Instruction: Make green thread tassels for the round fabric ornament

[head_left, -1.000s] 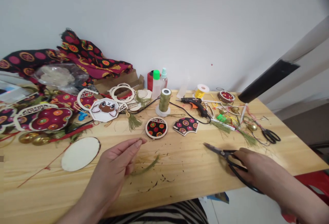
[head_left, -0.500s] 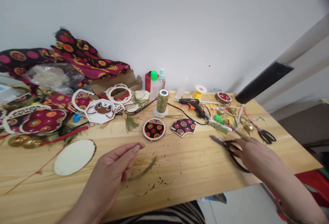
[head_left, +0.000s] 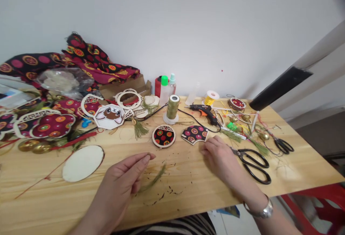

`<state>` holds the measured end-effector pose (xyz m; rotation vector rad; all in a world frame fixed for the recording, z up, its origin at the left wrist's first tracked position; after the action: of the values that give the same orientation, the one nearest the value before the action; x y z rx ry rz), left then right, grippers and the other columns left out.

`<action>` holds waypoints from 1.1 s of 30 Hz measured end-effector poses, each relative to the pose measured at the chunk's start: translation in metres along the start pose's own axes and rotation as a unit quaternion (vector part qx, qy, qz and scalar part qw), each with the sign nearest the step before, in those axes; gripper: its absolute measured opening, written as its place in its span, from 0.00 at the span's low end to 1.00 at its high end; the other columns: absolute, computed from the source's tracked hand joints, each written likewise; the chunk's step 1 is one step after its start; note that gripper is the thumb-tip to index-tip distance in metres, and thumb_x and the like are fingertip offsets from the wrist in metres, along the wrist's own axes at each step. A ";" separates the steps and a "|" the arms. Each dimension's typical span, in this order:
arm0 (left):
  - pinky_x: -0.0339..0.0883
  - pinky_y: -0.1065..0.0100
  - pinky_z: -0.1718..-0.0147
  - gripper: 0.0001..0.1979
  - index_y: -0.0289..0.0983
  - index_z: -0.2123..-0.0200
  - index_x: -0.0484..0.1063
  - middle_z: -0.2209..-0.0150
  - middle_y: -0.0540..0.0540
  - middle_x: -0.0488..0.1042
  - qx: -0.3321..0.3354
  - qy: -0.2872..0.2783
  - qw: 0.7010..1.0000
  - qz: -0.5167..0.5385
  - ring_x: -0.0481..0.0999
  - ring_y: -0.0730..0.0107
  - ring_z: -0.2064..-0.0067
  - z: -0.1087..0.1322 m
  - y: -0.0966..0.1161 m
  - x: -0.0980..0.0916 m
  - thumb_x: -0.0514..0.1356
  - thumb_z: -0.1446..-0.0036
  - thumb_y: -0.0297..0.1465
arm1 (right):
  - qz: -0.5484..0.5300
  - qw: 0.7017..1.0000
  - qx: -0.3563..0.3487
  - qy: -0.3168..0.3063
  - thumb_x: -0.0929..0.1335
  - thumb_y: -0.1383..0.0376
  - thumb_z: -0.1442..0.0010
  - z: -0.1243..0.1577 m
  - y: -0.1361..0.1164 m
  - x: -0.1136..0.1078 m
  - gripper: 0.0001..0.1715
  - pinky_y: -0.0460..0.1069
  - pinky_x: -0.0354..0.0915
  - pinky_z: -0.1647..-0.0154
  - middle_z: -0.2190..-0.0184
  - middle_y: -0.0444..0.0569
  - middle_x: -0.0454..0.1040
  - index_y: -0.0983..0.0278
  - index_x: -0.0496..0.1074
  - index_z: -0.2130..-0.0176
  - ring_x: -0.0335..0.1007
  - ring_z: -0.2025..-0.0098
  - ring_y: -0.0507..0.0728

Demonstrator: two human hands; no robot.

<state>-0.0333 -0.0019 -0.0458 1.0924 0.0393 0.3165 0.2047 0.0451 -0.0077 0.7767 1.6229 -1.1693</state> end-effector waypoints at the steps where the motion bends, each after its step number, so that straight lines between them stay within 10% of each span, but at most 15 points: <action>1: 0.46 0.78 0.86 0.16 0.35 0.68 0.80 0.84 0.54 0.65 -0.004 -0.004 1.000 0.001 0.52 0.82 0.82 0.000 -0.001 0.001 0.68 0.60 0.38 | -0.062 0.998 -0.004 -0.006 0.60 0.73 0.42 0.002 -0.009 0.000 0.12 0.51 0.60 0.62 0.72 0.50 0.68 0.65 0.68 0.74 0.61 0.65 0.57; 8: 0.45 0.78 0.85 0.17 0.34 0.65 0.79 0.87 0.58 0.56 0.000 -0.050 0.999 -0.019 0.51 0.80 0.82 -0.002 -0.005 0.010 0.66 0.56 0.39 | -0.524 0.827 0.103 -0.177 0.61 0.66 0.41 0.015 -0.054 0.035 0.07 0.44 0.60 0.74 0.78 0.42 0.68 0.65 0.65 0.69 0.63 0.77 0.49; 15: 0.47 0.77 0.84 0.15 0.35 0.63 0.77 0.85 0.58 0.56 0.035 -0.051 0.998 0.007 0.51 0.80 0.81 -0.003 0.009 0.017 0.64 0.52 0.37 | -0.356 0.926 0.039 -0.120 0.63 0.67 0.42 -0.006 -0.067 0.014 0.07 0.43 0.56 0.73 0.78 0.39 0.67 0.63 0.68 0.71 0.60 0.75 0.48; 21: 0.47 0.77 0.84 0.12 0.34 0.66 0.77 0.86 0.59 0.55 0.057 -0.072 0.995 0.025 0.50 0.81 0.82 -0.001 0.022 0.032 0.63 0.51 0.36 | -0.283 0.952 0.017 -0.119 0.63 0.68 0.42 -0.007 -0.067 0.019 0.08 0.45 0.58 0.69 0.74 0.40 0.71 0.60 0.71 0.63 0.63 0.72 0.50; 33: 0.44 0.77 0.86 0.11 0.35 0.66 0.77 0.87 0.59 0.54 0.035 -0.089 0.994 0.056 0.49 0.82 0.83 -0.007 0.011 0.040 0.62 0.49 0.37 | -0.454 0.881 0.066 -0.118 0.63 0.74 0.47 -0.003 -0.056 0.026 0.25 0.44 0.61 0.74 0.75 0.37 0.68 0.58 0.60 0.51 0.63 0.76 0.48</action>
<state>0.0012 0.0195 -0.0340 1.1923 -0.1718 0.3183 0.1453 0.0283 -0.0129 -0.1259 1.7367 -1.9490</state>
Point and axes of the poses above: each hand's wrist, its own z-axis away from the middle knuckle, its own x-axis out of the palm, y = z × x, the point moved 8 cm from there along -z, towards the middle knuckle
